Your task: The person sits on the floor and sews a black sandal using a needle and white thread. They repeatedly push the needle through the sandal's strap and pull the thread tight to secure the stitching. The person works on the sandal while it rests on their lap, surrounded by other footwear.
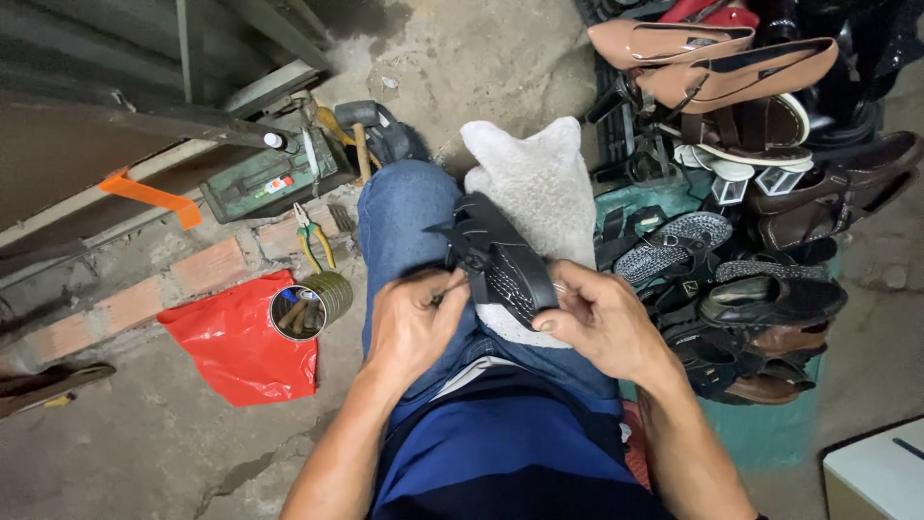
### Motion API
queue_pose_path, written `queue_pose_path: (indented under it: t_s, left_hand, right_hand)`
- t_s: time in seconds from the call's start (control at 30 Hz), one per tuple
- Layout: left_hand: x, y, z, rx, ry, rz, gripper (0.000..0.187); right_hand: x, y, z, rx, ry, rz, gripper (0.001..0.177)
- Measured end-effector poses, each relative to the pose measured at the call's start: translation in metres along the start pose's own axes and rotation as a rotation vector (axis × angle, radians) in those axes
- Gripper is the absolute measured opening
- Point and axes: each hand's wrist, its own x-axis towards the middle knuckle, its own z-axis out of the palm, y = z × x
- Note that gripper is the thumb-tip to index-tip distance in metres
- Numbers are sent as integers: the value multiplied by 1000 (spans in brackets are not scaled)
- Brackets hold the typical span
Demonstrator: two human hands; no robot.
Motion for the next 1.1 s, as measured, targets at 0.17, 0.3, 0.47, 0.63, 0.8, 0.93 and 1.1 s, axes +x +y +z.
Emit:
queue_pose_path:
  t_s: [0.17, 0.3, 0.47, 0.63, 0.8, 0.93, 1.1]
  left_hand:
    - [8, -8, 22, 315, 80, -122, 25]
    - [13, -8, 23, 387, 68, -171, 19]
    - [20, 6, 24, 283, 64, -213, 18]
    - [24, -10, 38, 250, 80, -168, 16]
    - [13, 6, 17, -41, -26, -209, 14]
    - [-18, -7, -20, -455, -192, -314, 14]
    - [-53, -30, -43, -490, -288, -145, 45]
  right_hand:
    - [-8, -13, 4, 185, 179, -19, 34]
    - [-11, -22, 4, 177, 194, -29, 36]
    - [-11, -10, 4, 202, 184, -41, 35]
    - [-15, 4, 1, 205, 166, -24, 33]
    - [-17, 8, 0, 234, 158, -2, 31]
    - [-13, -4, -4, 148, 70, 44, 42]
    - [-17, 8, 0, -19, -42, -181, 40]
